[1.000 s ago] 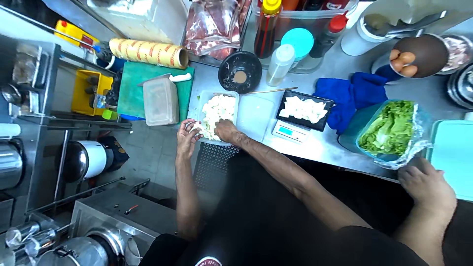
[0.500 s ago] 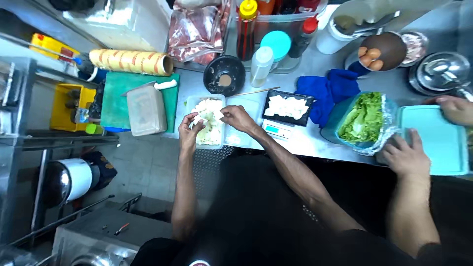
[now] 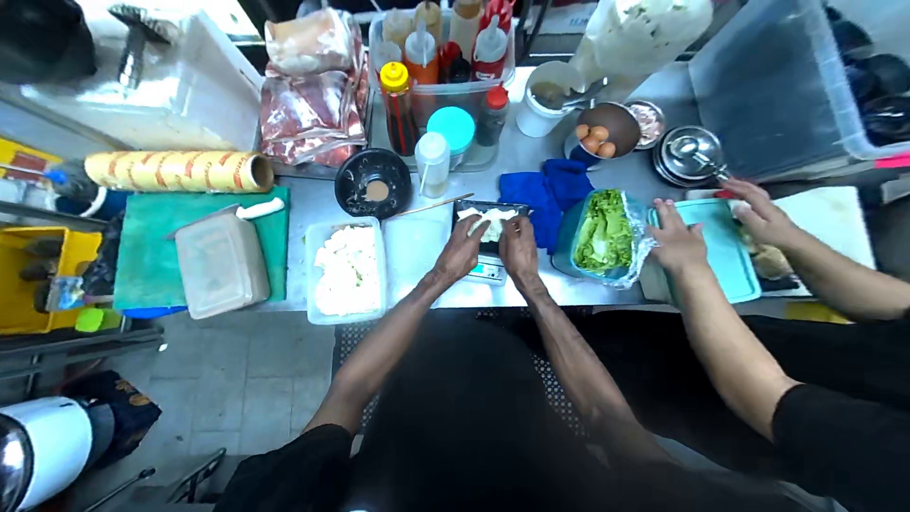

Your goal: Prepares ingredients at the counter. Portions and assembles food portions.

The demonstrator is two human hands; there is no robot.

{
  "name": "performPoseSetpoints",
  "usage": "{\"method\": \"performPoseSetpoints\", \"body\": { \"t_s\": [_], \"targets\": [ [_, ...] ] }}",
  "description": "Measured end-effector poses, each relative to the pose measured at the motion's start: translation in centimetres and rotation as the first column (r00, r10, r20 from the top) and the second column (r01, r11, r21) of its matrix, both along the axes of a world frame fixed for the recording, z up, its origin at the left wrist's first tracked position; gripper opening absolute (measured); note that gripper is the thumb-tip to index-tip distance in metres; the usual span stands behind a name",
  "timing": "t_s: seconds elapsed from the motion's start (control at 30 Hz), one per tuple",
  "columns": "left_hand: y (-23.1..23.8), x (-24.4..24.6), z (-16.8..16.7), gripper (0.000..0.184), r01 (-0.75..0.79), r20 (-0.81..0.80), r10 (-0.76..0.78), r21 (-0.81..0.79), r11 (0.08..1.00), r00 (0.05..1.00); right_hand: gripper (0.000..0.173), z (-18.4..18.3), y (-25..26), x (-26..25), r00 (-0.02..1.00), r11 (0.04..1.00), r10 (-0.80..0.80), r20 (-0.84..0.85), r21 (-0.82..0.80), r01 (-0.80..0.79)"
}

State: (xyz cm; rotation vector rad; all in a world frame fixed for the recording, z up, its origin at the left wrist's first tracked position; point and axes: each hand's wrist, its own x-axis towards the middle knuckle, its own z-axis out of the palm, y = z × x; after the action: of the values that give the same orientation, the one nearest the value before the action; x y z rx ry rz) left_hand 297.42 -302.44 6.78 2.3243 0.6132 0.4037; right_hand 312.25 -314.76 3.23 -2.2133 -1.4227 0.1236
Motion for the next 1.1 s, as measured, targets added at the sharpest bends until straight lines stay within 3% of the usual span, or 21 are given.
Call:
{"method": "performPoseSetpoints", "body": {
  "t_s": [0.1,0.2,0.53,0.8,0.9,1.1],
  "targets": [
    [-0.3,0.6,-2.9,0.055,0.17,-0.035,-0.167,0.155,0.973,0.985,0.04,-2.2,0.2,-0.2,0.999,0.999,-0.028,0.042,0.033,0.026],
    [-0.1,0.0,-4.0,0.061,0.204,-0.02,-0.204,0.207,0.957,0.979,0.042,-2.8,-0.2,-0.3,0.996,0.996,-0.067,0.053,0.07,0.063],
    [1.9,0.9,-5.8,0.033,-0.024,0.085,-0.009,0.37,0.929,0.996,0.033,-2.8,-2.0,-0.5,0.999,0.98,0.05,0.0,0.194,-0.049],
    [1.2,-2.4,-4.7,0.025,-0.211,0.186,0.161,0.291,0.933,0.969,0.03,-4.2,-1.6,0.5,0.992,0.984,0.103,0.067,0.14,-0.111],
    [-0.8,-5.8,-3.2,0.026,-0.224,0.168,0.188,0.229,0.947,0.968,0.04,-3.6,-1.7,0.9,0.986,0.98,0.142,0.086,0.126,-0.152],
    [-2.9,-13.9,-1.8,0.023,-0.403,0.199,0.376,0.117,0.908,0.905,0.035,-4.5,-0.9,0.8,0.991,0.982,0.121,0.057,0.138,-0.128]
  ]
}}
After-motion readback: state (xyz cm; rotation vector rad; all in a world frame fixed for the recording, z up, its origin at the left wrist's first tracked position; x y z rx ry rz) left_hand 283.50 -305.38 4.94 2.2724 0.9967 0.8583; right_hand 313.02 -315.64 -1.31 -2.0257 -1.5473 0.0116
